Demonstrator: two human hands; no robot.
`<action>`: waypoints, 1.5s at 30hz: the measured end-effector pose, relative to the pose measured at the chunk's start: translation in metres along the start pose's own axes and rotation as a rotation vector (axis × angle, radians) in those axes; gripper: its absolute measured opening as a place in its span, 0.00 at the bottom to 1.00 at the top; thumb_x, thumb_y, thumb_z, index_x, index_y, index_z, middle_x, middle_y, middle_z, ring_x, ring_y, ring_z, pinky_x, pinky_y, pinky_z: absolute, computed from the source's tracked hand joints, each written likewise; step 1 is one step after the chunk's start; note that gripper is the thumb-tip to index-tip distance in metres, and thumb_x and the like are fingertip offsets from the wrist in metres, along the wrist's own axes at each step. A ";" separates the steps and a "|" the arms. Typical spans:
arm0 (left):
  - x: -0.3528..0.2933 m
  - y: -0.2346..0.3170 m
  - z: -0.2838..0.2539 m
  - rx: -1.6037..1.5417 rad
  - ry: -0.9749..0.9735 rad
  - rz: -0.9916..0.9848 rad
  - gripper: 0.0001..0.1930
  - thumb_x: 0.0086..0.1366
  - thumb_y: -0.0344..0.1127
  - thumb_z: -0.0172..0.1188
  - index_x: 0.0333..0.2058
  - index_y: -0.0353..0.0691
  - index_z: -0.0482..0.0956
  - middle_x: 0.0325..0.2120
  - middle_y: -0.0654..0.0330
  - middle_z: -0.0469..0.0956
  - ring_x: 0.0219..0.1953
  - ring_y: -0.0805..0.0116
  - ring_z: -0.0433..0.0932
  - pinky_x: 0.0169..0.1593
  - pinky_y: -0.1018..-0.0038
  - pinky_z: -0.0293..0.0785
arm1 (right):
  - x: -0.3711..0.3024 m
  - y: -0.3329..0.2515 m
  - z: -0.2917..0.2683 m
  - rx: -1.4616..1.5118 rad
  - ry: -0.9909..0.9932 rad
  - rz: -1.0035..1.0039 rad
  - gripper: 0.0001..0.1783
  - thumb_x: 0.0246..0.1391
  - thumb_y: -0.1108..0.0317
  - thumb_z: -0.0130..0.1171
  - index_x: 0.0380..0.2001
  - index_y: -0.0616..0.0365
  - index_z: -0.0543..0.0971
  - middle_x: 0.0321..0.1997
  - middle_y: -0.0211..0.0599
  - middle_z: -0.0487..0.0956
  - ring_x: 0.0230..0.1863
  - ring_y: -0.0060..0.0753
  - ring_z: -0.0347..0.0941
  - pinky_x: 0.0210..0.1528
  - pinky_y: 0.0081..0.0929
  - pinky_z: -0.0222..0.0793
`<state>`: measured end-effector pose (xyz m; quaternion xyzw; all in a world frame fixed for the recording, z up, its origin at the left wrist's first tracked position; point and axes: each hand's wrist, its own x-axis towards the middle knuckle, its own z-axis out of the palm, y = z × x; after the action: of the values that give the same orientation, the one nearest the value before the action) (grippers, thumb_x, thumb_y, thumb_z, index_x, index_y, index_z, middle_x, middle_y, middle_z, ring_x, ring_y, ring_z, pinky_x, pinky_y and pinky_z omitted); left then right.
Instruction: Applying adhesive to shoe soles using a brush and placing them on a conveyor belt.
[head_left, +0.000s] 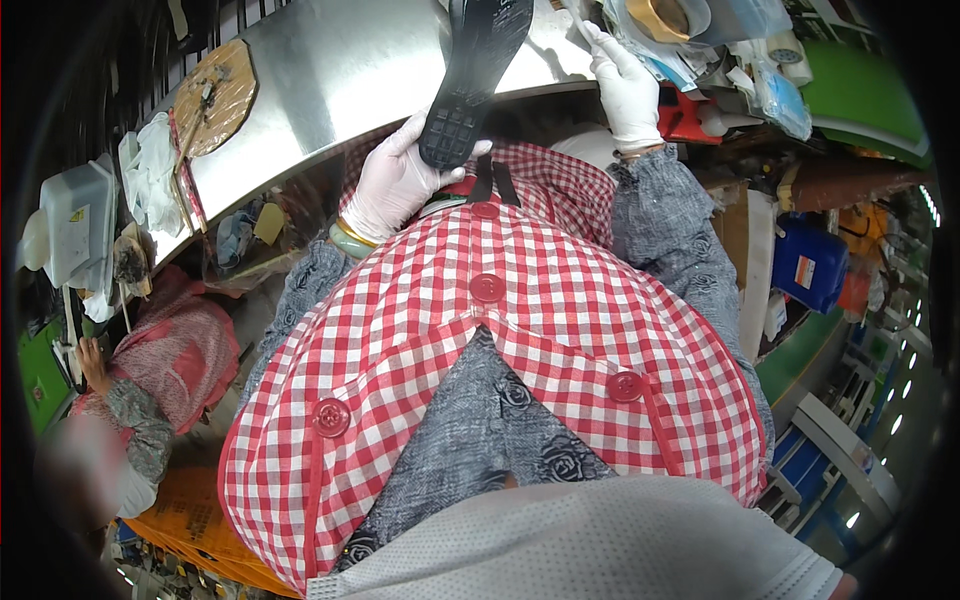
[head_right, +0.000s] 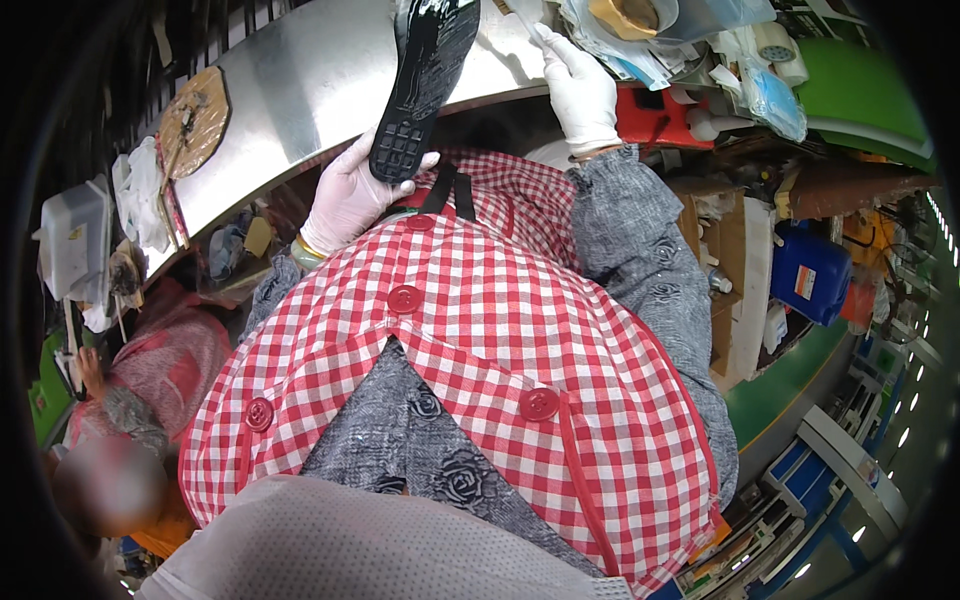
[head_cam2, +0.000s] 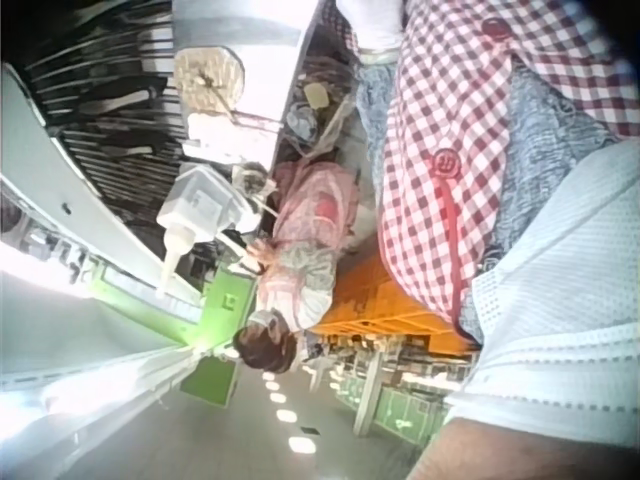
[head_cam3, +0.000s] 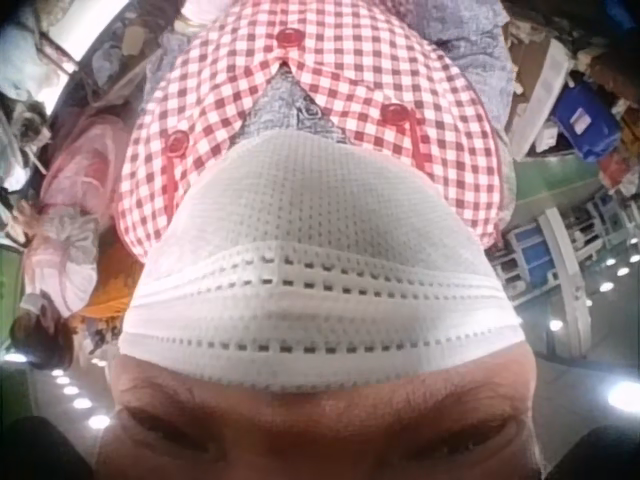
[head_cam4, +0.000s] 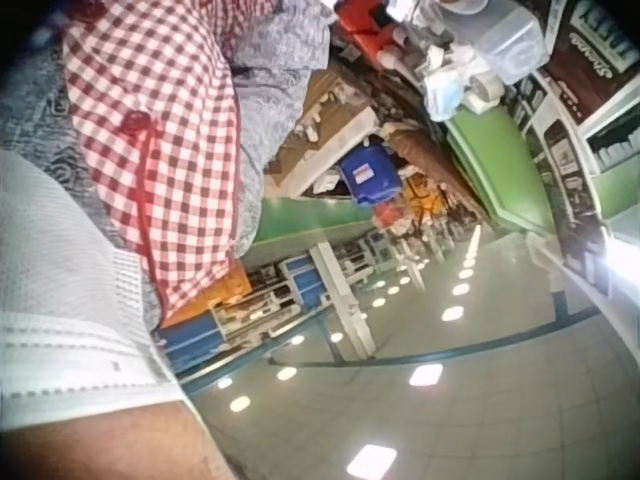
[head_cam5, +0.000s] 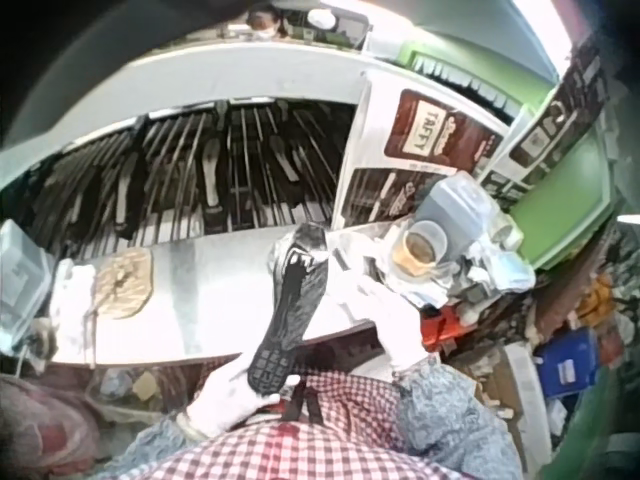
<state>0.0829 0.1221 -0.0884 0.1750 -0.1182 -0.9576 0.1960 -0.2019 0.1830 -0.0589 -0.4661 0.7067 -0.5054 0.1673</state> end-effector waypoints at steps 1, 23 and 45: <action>-0.001 0.000 -0.004 -0.003 -0.034 -0.019 0.23 0.76 0.42 0.32 0.62 0.36 0.60 0.57 0.49 0.70 0.58 0.45 0.70 0.45 0.65 0.79 | -0.002 0.003 -0.005 -0.021 -0.002 0.002 0.17 0.60 0.71 0.51 0.52 0.52 0.79 0.47 0.39 0.82 0.47 0.25 0.77 0.52 0.20 0.68; -0.037 0.021 -0.012 0.168 0.169 -0.002 0.23 0.75 0.42 0.34 0.62 0.35 0.61 0.50 0.47 0.75 0.47 0.51 0.80 0.34 0.72 0.77 | 0.052 -0.008 -0.019 -0.296 -0.105 -0.072 0.18 0.57 0.65 0.55 0.51 0.45 0.80 0.37 0.36 0.82 0.39 0.24 0.79 0.44 0.21 0.72; -0.039 0.024 0.018 0.441 0.224 0.072 0.22 0.65 0.18 0.52 0.58 0.29 0.65 0.45 0.52 0.76 0.42 0.63 0.82 0.32 0.79 0.75 | 0.089 -0.027 0.000 -0.099 -0.268 0.068 0.18 0.61 0.64 0.55 0.52 0.56 0.79 0.35 0.24 0.80 0.33 0.13 0.71 0.36 0.14 0.68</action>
<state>0.1173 0.1198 -0.0537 0.3141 -0.3078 -0.8758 0.1989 -0.2339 0.1071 -0.0142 -0.5127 0.7174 -0.3974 0.2540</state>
